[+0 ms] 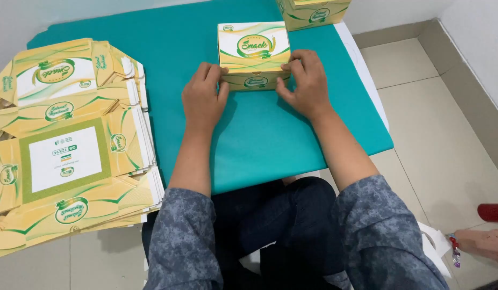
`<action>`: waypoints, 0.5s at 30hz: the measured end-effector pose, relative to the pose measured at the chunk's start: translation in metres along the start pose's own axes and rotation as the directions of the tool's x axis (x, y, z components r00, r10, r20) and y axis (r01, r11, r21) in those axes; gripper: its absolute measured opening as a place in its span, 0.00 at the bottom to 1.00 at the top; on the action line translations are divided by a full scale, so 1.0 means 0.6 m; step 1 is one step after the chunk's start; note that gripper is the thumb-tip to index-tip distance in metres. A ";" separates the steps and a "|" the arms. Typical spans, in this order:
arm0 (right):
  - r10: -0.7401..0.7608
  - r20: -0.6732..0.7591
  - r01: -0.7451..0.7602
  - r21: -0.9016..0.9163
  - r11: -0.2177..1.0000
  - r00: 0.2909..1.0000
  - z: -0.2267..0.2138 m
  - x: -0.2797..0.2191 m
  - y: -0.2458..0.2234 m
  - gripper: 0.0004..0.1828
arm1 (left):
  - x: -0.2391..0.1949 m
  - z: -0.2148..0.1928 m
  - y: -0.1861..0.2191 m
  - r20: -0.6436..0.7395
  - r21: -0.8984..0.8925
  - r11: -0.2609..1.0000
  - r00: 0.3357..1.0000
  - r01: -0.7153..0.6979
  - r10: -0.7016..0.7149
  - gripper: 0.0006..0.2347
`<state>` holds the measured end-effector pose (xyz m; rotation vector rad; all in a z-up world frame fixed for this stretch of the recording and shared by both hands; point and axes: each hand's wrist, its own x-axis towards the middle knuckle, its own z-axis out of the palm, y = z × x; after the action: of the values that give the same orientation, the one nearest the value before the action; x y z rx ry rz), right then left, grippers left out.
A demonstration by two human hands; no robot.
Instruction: The person folds a flat cardboard box blank into a finished rectangular box. They fold the side flaps, tuck the tabs into slots, and close the lid to complete the assembly.
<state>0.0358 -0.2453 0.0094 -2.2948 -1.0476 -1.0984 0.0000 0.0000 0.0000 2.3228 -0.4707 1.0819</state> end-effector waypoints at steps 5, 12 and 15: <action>-0.160 0.100 0.181 -0.262 0.948 0.982 0.037 0.008 -0.029 0.19 | -0.003 -0.003 0.008 0.066 -0.119 0.985 0.991 0.122 -0.115 0.08; -0.195 0.140 0.231 -0.321 0.918 0.971 0.053 0.043 -0.011 0.23 | 0.004 -0.008 0.023 0.164 -0.227 0.921 0.945 0.316 -0.283 0.11; -0.099 0.294 0.199 -0.335 0.921 0.951 0.073 0.052 0.017 0.27 | -0.004 0.015 0.012 0.194 -0.220 0.923 0.941 0.316 -0.276 0.11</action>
<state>0.0785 -0.2111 0.0065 -2.7606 -1.2276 -1.1350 0.0003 -0.0111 -0.0043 2.1758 -0.2797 0.6555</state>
